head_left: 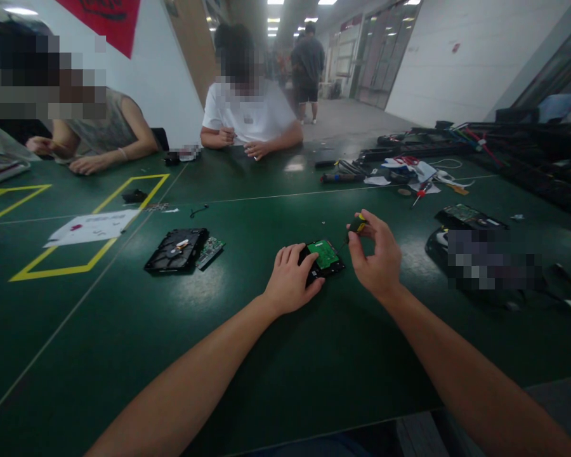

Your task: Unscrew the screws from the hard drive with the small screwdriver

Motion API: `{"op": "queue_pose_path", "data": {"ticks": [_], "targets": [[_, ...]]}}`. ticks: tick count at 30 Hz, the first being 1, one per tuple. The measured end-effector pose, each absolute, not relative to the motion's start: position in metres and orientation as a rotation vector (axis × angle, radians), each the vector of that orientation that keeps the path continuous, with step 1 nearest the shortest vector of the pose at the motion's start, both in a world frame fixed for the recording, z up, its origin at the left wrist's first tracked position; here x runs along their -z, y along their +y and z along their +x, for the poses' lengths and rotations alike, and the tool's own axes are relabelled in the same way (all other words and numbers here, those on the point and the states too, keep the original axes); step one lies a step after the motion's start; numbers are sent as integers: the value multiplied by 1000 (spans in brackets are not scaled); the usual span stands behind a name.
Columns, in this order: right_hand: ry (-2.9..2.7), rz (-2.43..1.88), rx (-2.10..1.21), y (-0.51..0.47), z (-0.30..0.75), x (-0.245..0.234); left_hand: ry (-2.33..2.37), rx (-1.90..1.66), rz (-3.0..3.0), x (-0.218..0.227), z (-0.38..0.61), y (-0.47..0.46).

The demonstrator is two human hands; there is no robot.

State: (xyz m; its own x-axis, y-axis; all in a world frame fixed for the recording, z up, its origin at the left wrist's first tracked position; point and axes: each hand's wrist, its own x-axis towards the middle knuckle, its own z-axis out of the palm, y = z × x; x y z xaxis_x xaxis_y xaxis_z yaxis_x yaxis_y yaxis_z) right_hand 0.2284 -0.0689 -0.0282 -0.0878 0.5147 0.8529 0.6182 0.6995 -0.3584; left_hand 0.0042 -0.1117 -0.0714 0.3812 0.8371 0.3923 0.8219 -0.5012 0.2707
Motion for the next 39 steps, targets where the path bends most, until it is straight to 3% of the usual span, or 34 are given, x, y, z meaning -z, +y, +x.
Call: {"op": "queue_pose_path", "data": {"ticks": [8, 21, 39], "targets": [[-1720, -924, 233, -73, 229, 21, 1556, -740, 2594, 71, 4, -112], [-1758, -893, 80, -72, 227, 23, 1553, -754, 2589, 71, 4, -112], [-1763, -897, 158, -69, 230, 23, 1554, -744, 2597, 70, 4, -112]]}}
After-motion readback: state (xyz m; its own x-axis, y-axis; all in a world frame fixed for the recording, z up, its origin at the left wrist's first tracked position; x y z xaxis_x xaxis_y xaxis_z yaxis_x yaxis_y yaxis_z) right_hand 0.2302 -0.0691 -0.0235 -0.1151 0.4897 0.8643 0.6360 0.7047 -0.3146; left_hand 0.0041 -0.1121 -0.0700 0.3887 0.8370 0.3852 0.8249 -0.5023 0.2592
